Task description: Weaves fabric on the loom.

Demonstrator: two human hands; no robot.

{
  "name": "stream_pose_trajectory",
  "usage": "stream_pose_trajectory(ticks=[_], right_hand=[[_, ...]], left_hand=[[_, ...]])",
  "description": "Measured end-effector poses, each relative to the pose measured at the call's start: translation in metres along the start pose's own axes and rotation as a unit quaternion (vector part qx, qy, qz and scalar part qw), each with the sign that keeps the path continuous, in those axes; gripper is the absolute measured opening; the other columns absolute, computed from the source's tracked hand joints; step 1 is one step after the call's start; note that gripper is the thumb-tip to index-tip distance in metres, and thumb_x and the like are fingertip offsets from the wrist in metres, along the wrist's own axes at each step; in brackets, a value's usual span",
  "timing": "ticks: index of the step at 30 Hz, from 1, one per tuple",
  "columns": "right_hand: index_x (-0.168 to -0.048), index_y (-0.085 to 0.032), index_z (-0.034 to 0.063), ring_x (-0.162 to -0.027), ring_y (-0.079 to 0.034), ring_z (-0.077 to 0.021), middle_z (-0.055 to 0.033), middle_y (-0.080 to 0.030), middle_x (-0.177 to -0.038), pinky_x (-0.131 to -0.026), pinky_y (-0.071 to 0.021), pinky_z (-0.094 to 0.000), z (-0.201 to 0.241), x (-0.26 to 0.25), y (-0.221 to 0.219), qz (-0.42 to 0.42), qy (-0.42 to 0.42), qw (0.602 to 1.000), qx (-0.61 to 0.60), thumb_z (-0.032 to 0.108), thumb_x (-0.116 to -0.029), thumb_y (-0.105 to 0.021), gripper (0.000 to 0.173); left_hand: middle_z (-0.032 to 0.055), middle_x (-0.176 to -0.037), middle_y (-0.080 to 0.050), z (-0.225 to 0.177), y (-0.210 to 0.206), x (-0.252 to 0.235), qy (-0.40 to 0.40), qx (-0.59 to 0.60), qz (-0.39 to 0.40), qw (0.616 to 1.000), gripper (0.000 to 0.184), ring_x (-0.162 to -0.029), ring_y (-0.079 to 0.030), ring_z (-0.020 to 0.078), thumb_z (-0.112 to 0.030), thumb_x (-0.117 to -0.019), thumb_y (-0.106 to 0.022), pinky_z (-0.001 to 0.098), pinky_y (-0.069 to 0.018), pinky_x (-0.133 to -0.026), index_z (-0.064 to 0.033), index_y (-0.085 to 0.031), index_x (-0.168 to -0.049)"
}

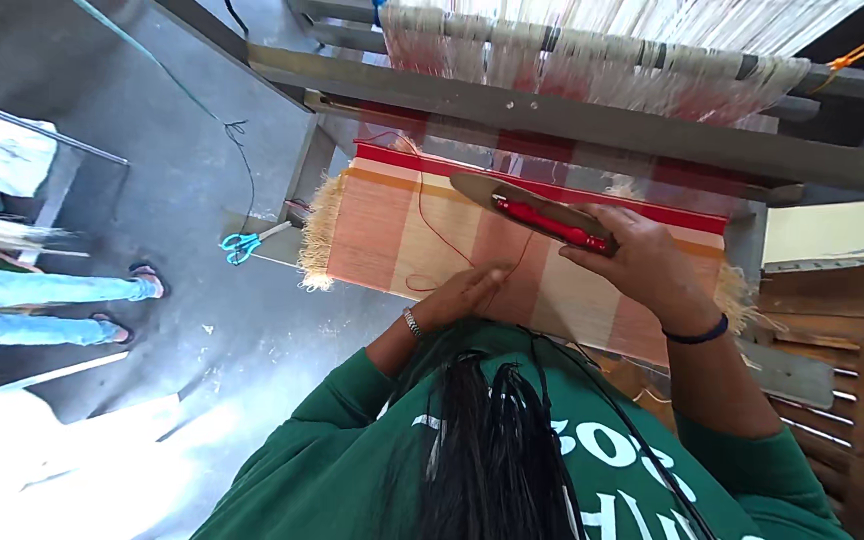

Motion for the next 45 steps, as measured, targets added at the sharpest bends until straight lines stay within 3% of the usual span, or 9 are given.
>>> stream_pose_trajectory(ticks=[4, 11, 14, 19, 25, 28, 32, 39, 45], right_hand=[[-0.138, -0.062, 0.0121, -0.087, -0.070, -0.0303, -0.0153, -0.069, -0.114, -0.074, -0.0596, -0.0547, 0.000, -0.001, -0.025, 0.034, -0.010, 0.999, -0.024, 0.039, -0.0900, -0.079, 0.058], [-0.148, -0.054, 0.0159, -0.110, -0.064, -0.0310, -0.0148, -0.061, -0.131, -0.089, -0.0563, -0.0558, -0.007, -0.027, -0.045, 0.070, -0.008, 0.996, -0.057, 0.049, -0.0894, -0.077, 0.071], [-0.158, -0.038, 0.0120, -0.150, -0.032, -0.0428, -0.0210, -0.034, -0.163, -0.119, -0.0295, -0.0663, -0.096, -0.027, 0.021, -0.084, -0.104, 0.990, 0.040, 0.057, -0.0947, -0.064, 0.082], [-0.161, -0.007, -0.0075, -0.151, -0.017, -0.0539, -0.0415, -0.010, -0.162, -0.126, -0.0197, -0.0541, -0.260, 0.051, 0.095, -0.332, -0.407, 0.851, 0.007, 0.064, -0.0898, -0.065, 0.116], [-0.155, 0.016, -0.0129, -0.157, -0.003, -0.0431, -0.0412, 0.007, -0.163, -0.129, -0.0125, -0.0384, -0.267, 0.036, 0.077, -0.353, -0.332, 0.872, -0.070, 0.056, -0.0981, -0.059, 0.117], [-0.159, 0.011, -0.0077, -0.155, -0.018, -0.0434, -0.0348, 0.000, -0.166, -0.122, -0.0300, -0.0487, -0.275, 0.035, 0.071, -0.345, -0.416, 0.841, 0.001, 0.062, -0.1005, -0.050, 0.109], [-0.160, 0.010, -0.0070, -0.157, -0.010, -0.0424, -0.0327, -0.002, -0.167, -0.124, -0.0169, -0.0597, -0.289, 0.012, 0.079, -0.344, -0.410, 0.844, 0.006, 0.058, -0.1016, -0.049, 0.105], [-0.160, 0.014, -0.0032, -0.157, -0.015, -0.0364, -0.0305, -0.004, -0.168, -0.127, -0.0190, -0.0473, -0.293, -0.019, 0.094, -0.351, -0.403, 0.843, -0.067, 0.066, -0.1003, -0.047, 0.110], [-0.163, -0.012, 0.0025, -0.149, -0.038, -0.0243, -0.0207, -0.037, -0.161, -0.124, -0.0312, -0.0430, -0.319, -0.010, 0.086, -0.280, -0.432, 0.844, -0.148, 0.077, -0.0908, -0.054, 0.112]], left_hand=[[0.0109, -0.152, -0.048, -0.001, 0.064, 0.008, 0.001, 0.109, -0.224, 0.969, 0.067, -0.123, -0.062, 0.0226, -0.051, -0.1076, -0.041, 0.0449, -0.0555, -0.099, -0.0177, -0.017, -0.161], [0.0139, -0.135, -0.056, -0.003, 0.071, -0.004, -0.026, 0.362, -0.293, 0.885, 0.064, -0.104, -0.071, 0.0289, -0.030, -0.1098, -0.048, 0.0494, -0.0621, -0.087, -0.0271, -0.006, -0.158], [0.0180, -0.124, -0.061, 0.019, 0.118, 0.011, -0.008, 0.347, -0.393, 0.851, 0.070, -0.091, -0.073, 0.0285, -0.028, -0.1088, -0.049, 0.0464, -0.0641, -0.081, -0.0179, 0.000, -0.157], [0.0215, -0.129, -0.056, 0.043, 0.228, 0.071, -0.045, 0.268, -0.576, 0.771, 0.078, -0.084, -0.074, 0.0304, -0.021, -0.1082, -0.051, 0.0494, -0.0656, -0.075, -0.0192, 0.009, -0.157], [0.0259, -0.130, -0.052, 0.065, 0.307, 0.109, -0.080, 0.242, -0.696, 0.672, 0.077, -0.083, -0.074, 0.0328, -0.015, -0.1088, -0.049, 0.0491, -0.0653, -0.074, -0.0181, 0.011, -0.155], [0.0287, -0.137, -0.047, 0.073, 0.329, 0.107, -0.077, 0.245, -0.712, 0.653, 0.081, -0.085, -0.074, 0.0361, -0.014, -0.1077, -0.053, 0.0503, -0.0658, -0.074, -0.0172, 0.012, -0.156], [0.0310, -0.140, -0.043, 0.087, 0.358, 0.091, -0.069, 0.244, -0.741, 0.622, 0.077, -0.090, -0.073, 0.0387, -0.012, -0.1077, -0.052, 0.0504, -0.0658, -0.072, -0.0130, 0.009, -0.155], [0.0328, -0.153, -0.026, 0.102, 0.407, 0.051, -0.052, 0.196, -0.791, 0.577, 0.085, -0.107, -0.068, 0.0391, -0.014, -0.1066, -0.054, 0.0476, -0.0661, -0.072, -0.0126, 0.013, -0.157], [0.0316, -0.156, -0.024, 0.115, 0.426, 0.024, -0.012, 0.148, -0.798, 0.584, 0.086, -0.107, -0.069, 0.0336, -0.018, -0.1062, -0.055, 0.0423, -0.0663, -0.074, -0.0132, 0.012, -0.159]])
Point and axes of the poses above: each hand's wrist, its own x-axis away from the middle knuckle, its own y-axis out of the back of the hand, z = x × y, the point moved 10 cm from there along -x, towards the middle knuckle
